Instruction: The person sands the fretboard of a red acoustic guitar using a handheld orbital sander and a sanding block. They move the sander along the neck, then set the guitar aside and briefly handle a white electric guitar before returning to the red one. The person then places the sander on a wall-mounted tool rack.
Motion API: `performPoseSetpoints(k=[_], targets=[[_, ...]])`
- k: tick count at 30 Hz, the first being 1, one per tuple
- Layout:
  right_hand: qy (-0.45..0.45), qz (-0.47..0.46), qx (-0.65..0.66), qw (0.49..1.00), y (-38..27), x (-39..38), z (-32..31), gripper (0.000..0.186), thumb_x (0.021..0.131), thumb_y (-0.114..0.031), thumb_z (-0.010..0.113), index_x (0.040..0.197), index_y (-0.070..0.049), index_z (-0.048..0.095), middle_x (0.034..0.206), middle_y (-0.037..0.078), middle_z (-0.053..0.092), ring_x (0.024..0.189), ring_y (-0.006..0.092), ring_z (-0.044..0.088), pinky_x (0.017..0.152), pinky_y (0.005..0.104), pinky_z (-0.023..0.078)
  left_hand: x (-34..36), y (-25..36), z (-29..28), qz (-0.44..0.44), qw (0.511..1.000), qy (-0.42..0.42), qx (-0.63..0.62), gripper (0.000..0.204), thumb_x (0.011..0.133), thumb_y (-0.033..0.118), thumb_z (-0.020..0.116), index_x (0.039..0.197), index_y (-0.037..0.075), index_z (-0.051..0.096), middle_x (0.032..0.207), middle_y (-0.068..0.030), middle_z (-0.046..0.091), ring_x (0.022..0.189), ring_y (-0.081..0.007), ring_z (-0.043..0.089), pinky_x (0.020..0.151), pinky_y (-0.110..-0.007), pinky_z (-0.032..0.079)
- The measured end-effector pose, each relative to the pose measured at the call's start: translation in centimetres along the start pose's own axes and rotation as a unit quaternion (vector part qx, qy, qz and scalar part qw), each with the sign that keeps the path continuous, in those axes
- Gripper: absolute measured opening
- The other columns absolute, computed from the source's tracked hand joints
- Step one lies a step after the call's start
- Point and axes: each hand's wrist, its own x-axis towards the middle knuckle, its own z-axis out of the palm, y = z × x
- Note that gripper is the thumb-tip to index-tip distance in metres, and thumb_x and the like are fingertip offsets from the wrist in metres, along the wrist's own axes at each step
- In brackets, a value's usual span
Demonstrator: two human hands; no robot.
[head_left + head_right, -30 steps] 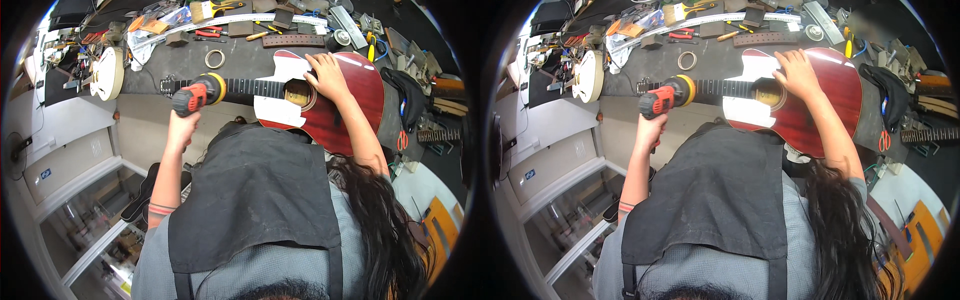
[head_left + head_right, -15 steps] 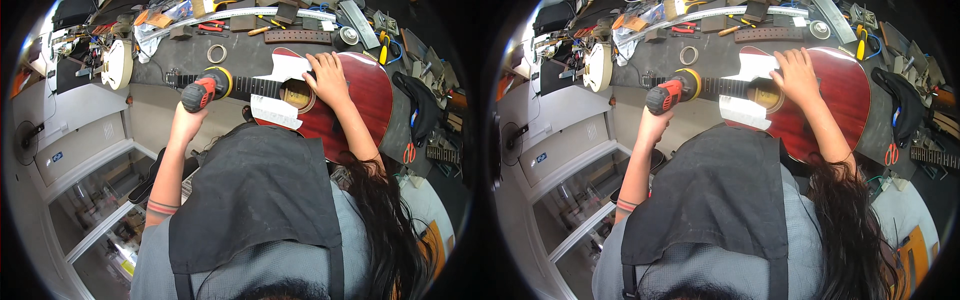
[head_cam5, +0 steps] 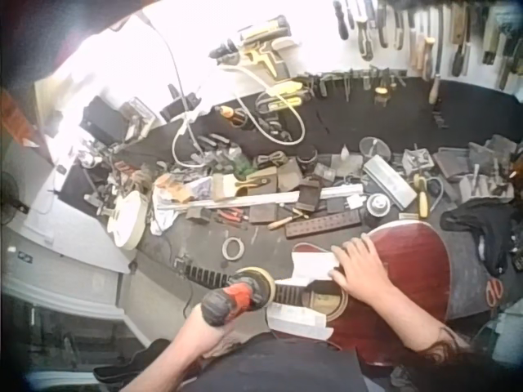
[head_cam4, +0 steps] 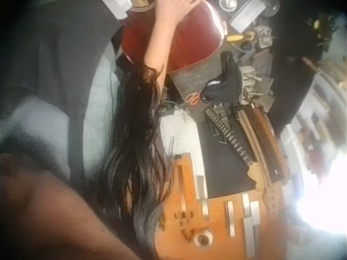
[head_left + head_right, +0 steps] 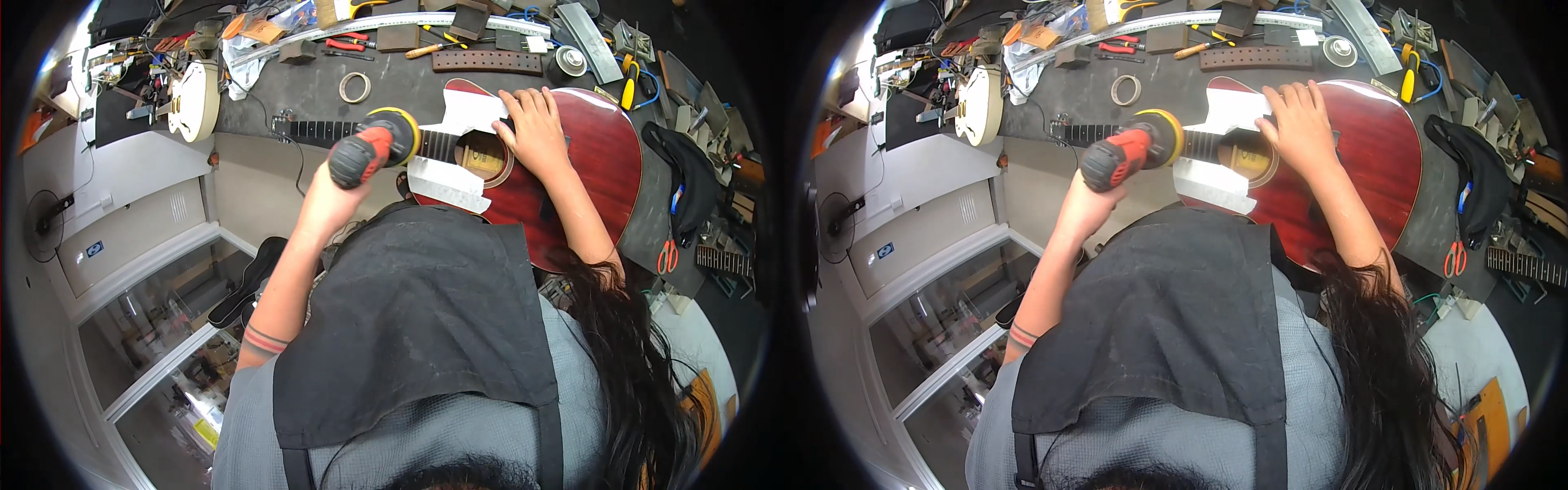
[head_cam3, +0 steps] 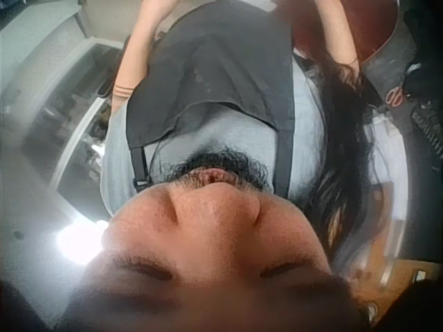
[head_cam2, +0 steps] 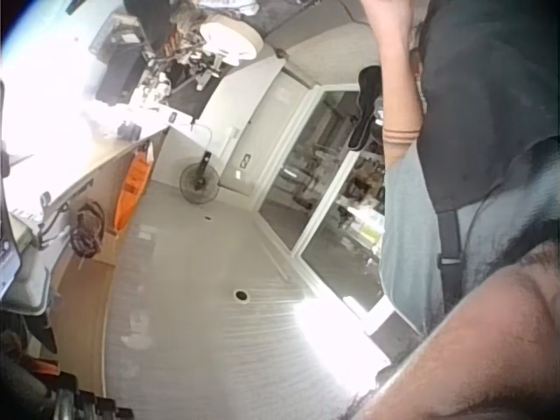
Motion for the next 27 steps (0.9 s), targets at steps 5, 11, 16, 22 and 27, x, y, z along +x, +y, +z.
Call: performPoseSetpoints(k=[5, 11, 16, 22, 27], targets=[[-0.032, 0.012, -0.006, 0.999, 0.0, 0.1, 0.0, 0.063, 0.105, -0.047, 0.071, 0.154, -0.009, 0.063, 0.141, 0.014, 0.066, 0.143, 0.0335, 0.056, 0.135, 0.057, 0.03, -0.1, 0.5, 0.7, -0.005, 1.0, -0.015, -0.008, 0.037, 0.087, 0.003, 0.075, 0.123, -0.002, 0.072, 0.086, -0.0051, 0.072, 0.079, -0.0155, 0.069, 0.076, -0.038, 0.058], [-0.016, 0.008, -0.007, 1.0, 0.0, 0.0, -0.1, 0.062, 0.103, -0.045, 0.074, 0.152, -0.009, 0.064, 0.138, 0.014, 0.067, 0.142, 0.0337, 0.057, 0.134, 0.0574, 0.032, -0.6, 3.4, 1.1, 0.014, 0.999, -0.028, 0.029, 0.045, 0.087, 0.004, 0.078, 0.131, -0.001, 0.071, 0.108, -0.0132, 0.08, 0.105, -0.0209, 0.077, 0.097, -0.038, 0.059], [-0.004, 0.008, -0.007, 1.0, -0.2, 0.1, 0.0, 0.061, 0.102, -0.044, 0.075, 0.15, -0.009, 0.065, 0.138, 0.014, 0.068, 0.141, 0.0336, 0.057, 0.134, 0.0574, 0.032, 0.4, 2.6, 0.2, -0.019, 0.999, -0.026, -0.006, 0.038, 0.087, 0.003, 0.077, 0.124, -0.002, 0.074, 0.097, -0.0069, 0.076, 0.09, -0.0135, 0.071, 0.086, -0.036, 0.059], [-0.038, 0.011, -0.014, 0.999, 0.0, 0.1, -0.2, 0.064, 0.106, -0.047, 0.07, 0.156, -0.01, 0.061, 0.142, 0.014, 0.065, 0.144, 0.0334, 0.055, 0.135, 0.0573, 0.03, -1.3, 4.1, 2.5, 0.06, 0.998, -0.032, 0.011, 0.055, 0.093, 0.009, 0.082, 0.146, 0.008, 0.068, 0.127, -0.0181, 0.082, 0.122, -0.0272, 0.079, 0.106, -0.039, 0.058], [-0.039, 0.016, -0.021, 0.999, 0.0, -0.3, 0.1, 0.064, 0.106, -0.048, 0.07, 0.158, -0.011, 0.061, 0.146, 0.014, 0.064, 0.148, 0.0335, 0.053, 0.136, 0.0572, 0.029, 0.6, -3.7, -2.7, -0.044, 0.998, 0.05, -0.001, 0.036, 0.087, 0.003, 0.079, 0.122, 0.0, 0.078, 0.091, -0.0077, 0.078, 0.081, -0.0142, 0.073, 0.076, -0.036, 0.06]])
